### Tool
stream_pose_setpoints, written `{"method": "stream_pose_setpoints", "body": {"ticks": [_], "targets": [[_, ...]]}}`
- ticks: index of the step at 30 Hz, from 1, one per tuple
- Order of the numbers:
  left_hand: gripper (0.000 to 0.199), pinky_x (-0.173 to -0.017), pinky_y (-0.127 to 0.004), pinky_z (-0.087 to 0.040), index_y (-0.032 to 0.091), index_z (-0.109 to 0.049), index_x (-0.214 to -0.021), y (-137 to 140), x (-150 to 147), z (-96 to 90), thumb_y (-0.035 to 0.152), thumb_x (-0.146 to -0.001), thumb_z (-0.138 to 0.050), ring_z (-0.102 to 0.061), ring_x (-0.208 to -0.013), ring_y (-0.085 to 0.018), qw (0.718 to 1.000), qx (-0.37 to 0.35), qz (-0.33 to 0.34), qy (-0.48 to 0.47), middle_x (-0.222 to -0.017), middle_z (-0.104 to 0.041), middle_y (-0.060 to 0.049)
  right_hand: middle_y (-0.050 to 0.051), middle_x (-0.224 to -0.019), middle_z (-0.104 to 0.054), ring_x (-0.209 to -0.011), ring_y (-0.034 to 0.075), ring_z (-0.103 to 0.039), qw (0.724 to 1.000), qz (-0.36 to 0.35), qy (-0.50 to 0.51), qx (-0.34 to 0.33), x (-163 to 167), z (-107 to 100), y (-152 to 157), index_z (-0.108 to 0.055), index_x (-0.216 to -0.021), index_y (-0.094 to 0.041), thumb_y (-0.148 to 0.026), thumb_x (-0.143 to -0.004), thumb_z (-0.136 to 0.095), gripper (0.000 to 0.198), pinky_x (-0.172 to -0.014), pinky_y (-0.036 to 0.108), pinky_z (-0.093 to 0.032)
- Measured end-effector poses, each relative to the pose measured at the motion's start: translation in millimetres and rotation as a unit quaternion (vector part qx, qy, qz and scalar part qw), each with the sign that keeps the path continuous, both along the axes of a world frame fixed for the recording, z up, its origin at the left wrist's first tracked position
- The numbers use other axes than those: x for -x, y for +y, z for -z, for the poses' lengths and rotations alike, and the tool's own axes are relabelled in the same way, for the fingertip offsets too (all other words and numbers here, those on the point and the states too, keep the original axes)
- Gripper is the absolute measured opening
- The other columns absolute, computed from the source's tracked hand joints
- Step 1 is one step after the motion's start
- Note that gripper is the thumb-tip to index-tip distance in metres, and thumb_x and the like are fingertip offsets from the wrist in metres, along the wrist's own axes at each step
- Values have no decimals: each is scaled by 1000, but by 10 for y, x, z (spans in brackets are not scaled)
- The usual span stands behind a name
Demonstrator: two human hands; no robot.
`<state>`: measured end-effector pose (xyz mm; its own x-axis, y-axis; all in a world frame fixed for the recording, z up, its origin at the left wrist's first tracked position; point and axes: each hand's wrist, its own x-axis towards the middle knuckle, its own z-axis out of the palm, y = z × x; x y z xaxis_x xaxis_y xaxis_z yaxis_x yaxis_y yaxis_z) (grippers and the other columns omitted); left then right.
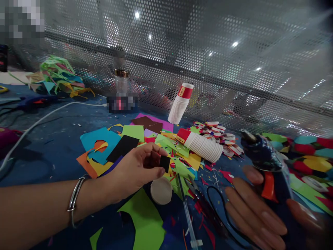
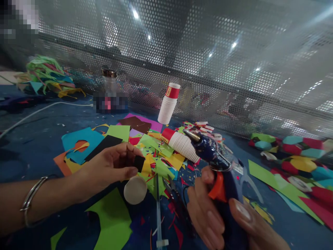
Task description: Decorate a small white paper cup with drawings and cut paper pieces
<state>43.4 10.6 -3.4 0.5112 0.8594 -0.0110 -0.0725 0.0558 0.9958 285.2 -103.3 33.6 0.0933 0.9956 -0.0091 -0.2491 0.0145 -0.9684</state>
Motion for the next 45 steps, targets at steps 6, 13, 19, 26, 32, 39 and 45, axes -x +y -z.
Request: {"method": "stream_pose_setpoints", "body": {"ticks": [6,13,19,26,32,39,45], "targets": [[37,-65,-24,-41,18,-59,-105,-5,-8,19,20,-71,-74,-49,-73,-10,1000,-9,1,-16,-80,-55,4,-3,-55,-47,-41,10,-36,992,-56,113,27,22,-30,38,-63,-81,-29,-43,-71,-85,29,-40,24,-39],[34,-69,-25,-45,18,-57,-107,74,34,41,21,-77,-72,-53,-79,-11,998,-56,-21,-4,-87,-57,2,-1,-60,-55,-49,12,-47,998,-44,23,50,-128,150,44,-67,-79,-23,-38,-77,-79,19,-48,24,-46],[32,-72,-29,-45,20,-58,-107,86,29,66,18,-76,-68,-56,-83,-13,998,-66,-14,4,-94,-61,-1,6,-57,-63,-56,19,-58,939,66,-332,59,-104,268,77,-57,-50,-21,-55,-78,-70,46,-52,28,-50],[36,-72,-32,-46,18,-57,-105,38,17,23,21,-72,-70,-59,-83,-16,999,-42,-3,8,-95,-64,-3,8,-71,-75,-64,23,-69,771,59,-635,1,-328,476,13,-67,-52,-23,-56,-87,-57,49,-62,29,-58],[35,-71,-31,-45,16,-58,-105,0,12,23,19,-72,-69,-58,-80,-15,998,-52,12,12,-92,-63,-2,5,-86,-80,-79,25,-74,736,56,-670,-83,-336,513,-8,-82,-81,-28,-41,-86,-61,25,-69,28,-60],[35,-70,-30,-44,16,-57,-107,-13,0,35,17,-74,-68,-57,-78,-14,998,-53,28,2,-89,-62,-1,5,-68,-77,-73,29,-73,713,24,-686,-140,-390,543,-45,-84,-91,-30,-32,-78,-66,22,-70,35,-59],[33,-69,-29,-43,17,-56,-106,-11,1,30,15,-75,-67,-55,-77,-13,998,-50,38,-2,-87,-60,1,5,-67,-74,-61,22,-67,719,3,-686,-114,-145,418,20,-80,-79,-25,-30,-91,-48,34,-56,29,-56]]}}
